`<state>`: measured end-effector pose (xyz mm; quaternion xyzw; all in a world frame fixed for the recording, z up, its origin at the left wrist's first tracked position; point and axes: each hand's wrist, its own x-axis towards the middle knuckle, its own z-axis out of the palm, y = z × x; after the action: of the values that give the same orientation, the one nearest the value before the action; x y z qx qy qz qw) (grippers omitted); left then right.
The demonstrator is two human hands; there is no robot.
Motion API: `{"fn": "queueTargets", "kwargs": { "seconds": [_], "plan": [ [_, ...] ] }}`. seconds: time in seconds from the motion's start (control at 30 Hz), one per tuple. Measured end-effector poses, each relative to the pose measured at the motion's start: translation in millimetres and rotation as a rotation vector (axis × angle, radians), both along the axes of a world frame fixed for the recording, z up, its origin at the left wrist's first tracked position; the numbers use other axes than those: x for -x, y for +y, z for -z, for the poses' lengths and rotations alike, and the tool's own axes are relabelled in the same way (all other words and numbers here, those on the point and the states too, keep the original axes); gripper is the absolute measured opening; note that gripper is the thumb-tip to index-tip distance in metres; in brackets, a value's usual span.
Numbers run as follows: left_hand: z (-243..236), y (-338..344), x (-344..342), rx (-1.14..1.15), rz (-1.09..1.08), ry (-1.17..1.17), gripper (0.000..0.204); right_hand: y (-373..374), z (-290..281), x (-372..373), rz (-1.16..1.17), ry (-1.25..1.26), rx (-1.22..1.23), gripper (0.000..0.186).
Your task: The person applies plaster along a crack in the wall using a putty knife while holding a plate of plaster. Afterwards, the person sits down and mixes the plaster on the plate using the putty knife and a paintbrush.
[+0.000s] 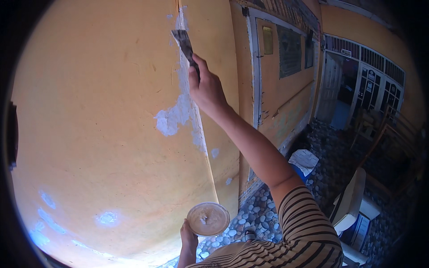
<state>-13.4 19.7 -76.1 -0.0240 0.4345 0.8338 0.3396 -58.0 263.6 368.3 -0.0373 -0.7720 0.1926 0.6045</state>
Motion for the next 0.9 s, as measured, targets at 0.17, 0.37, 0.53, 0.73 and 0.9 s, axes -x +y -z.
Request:
{"fn": "queueTargets", "kwargs": {
  "seconds": [0.17,0.37,0.53,0.73,0.9],
  "plan": [
    [-3,7,-3,-0.046,0.002,0.001,0.044,18,-69,27,0.052,0.059,-0.085,0.043],
    [-3,1,-1,-0.042,-0.033,-0.022,0.043,7,-78,41,0.107,-0.048,0.006,0.043],
    [-2,-5,0,-0.021,-0.035,-0.03,0.043,27,-12,44,0.185,-0.08,-0.097,0.043],
    [1,-3,2,-0.016,-0.009,-0.03,0.044,15,40,15,0.242,-0.211,-0.093,0.042],
    [8,3,4,-0.047,0.01,-0.016,0.044,13,59,-14,0.189,-0.247,-0.084,0.039]
  ]
}}
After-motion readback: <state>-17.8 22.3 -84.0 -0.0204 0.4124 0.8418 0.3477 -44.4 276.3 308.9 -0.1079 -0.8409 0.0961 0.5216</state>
